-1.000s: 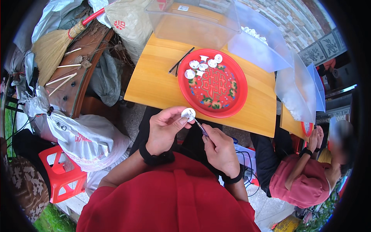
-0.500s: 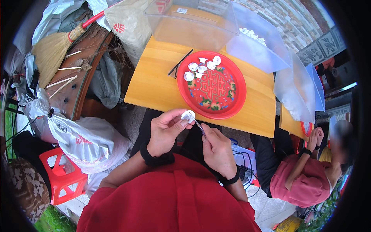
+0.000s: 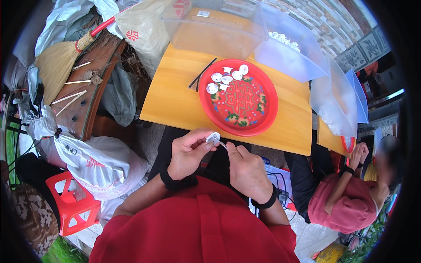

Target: Assembling small white plastic components by inserting a metal pin or tool into them while working at a table.

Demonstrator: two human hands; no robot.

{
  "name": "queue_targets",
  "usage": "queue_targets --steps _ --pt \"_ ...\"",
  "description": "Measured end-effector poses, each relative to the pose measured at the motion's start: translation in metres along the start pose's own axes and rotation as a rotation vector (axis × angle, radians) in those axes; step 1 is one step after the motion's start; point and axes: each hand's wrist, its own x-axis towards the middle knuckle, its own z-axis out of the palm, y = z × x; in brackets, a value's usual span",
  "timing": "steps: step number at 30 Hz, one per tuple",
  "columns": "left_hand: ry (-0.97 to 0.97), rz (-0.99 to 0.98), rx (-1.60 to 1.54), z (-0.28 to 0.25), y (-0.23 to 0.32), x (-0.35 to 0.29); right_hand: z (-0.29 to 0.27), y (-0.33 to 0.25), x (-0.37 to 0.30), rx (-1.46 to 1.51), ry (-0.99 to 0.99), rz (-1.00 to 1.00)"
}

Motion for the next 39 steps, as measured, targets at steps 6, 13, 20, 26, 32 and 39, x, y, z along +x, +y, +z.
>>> queue_targets --steps 6,13,20,26,32,39 --pt "-0.049 0.029 0.041 -0.004 -0.005 0.000 -0.019 0.011 0.014 0.066 -0.228 -0.009" --pt "0.032 -0.042 -0.183 -0.008 -0.006 0.013 -0.004 0.018 0.012 0.340 -0.061 0.047" --pt "0.005 -0.033 -0.204 -0.006 -0.004 0.012 -0.003 0.009 0.003 0.243 0.012 0.089" --pt "0.004 -0.010 -0.058 -0.001 -0.004 0.009 -0.003 0.008 0.005 0.162 -0.010 0.095" --pt "0.005 0.029 -0.016 0.001 -0.006 0.006 -0.002 0.005 0.007 0.141 -0.080 0.121" --pt "0.008 0.026 -0.007 -0.004 -0.009 0.005 -0.003 0.005 0.010 0.034 -0.073 -0.023"
